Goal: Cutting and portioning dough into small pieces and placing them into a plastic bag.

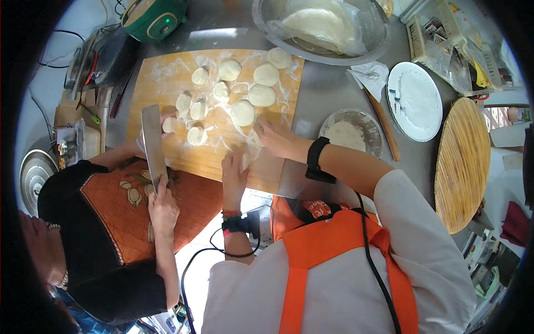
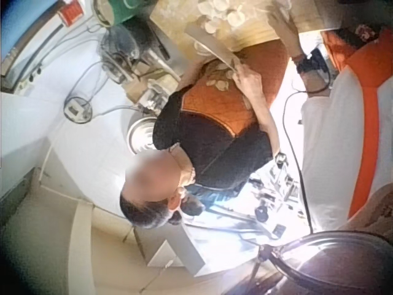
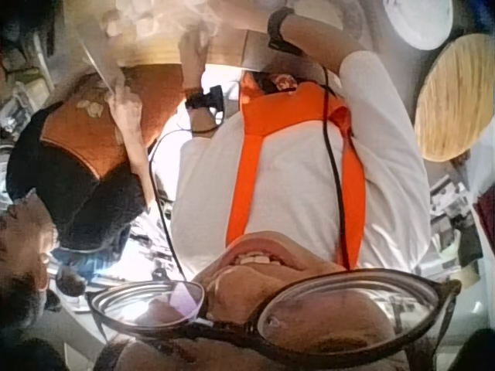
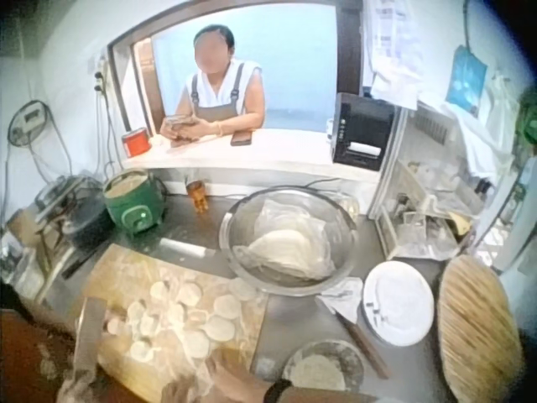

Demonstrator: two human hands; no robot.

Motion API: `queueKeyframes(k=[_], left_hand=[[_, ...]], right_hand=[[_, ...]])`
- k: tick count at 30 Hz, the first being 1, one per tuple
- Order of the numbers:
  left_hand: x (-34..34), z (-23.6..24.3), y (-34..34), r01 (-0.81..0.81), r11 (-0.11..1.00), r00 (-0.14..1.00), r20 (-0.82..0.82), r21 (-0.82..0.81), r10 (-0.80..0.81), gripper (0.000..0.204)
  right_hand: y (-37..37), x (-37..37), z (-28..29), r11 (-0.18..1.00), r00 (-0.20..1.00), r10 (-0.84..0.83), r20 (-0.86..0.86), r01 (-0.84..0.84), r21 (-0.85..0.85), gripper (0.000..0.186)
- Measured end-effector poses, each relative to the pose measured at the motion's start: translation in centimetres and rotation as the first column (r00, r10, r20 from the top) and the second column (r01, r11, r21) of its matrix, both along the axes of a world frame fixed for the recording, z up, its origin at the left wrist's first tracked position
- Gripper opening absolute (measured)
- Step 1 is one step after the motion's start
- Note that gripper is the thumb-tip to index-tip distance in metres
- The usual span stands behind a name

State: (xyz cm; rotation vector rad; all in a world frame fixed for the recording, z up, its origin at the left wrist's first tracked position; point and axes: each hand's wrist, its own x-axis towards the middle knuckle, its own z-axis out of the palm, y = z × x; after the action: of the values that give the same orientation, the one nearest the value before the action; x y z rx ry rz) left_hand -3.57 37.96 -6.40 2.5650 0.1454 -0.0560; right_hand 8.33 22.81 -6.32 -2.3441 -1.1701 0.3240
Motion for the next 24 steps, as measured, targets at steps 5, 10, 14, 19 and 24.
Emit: queueKeyframes(k=[5, 10, 14, 19, 24], left_hand=[[2.8, 0.2, -2.4, -0.014, 0.974, 0.972, 0.232, 0.225, -0.040, 0.047], [2.8, -0.2, -1.4, -0.052, 0.993, 0.999, 0.013, 0.106, 0.051, 0.048], [2.8, 1.3, -2.1, -0.086, 0.980, 0.980, 0.193, 0.178, 0.050, 0.048], [2.1, -0.4, -1.6, -0.169, 0.970, 0.985, 0.011, 0.177, 0.170, 0.052], [2.2, -0.5, -1.6, -0.153, 0.976, 0.987, 0.068, 0.154, 0.144, 0.056]], right_hand=[[0.8, 0.6, -1.8, 0.997, 0.991, -0.009, 0.135, 0.019, -0.071, 0.039], [1.0, 0.3, -1.1, 0.998, 0.992, -0.057, 0.116, 0.056, 0.012, 0.042], [0.7, 0.1, 0.7, 0.981, 0.992, -0.123, -0.010, 0.120, -0.151, 0.050], [0.4, 0.3, -1.0, 0.991, 0.994, -0.110, 0.006, 0.110, -0.081, 0.046], [-0.3, 0.6, -1.6, 0.997, 0.997, -0.013, 0.081, 0.019, -0.072, 0.048]])
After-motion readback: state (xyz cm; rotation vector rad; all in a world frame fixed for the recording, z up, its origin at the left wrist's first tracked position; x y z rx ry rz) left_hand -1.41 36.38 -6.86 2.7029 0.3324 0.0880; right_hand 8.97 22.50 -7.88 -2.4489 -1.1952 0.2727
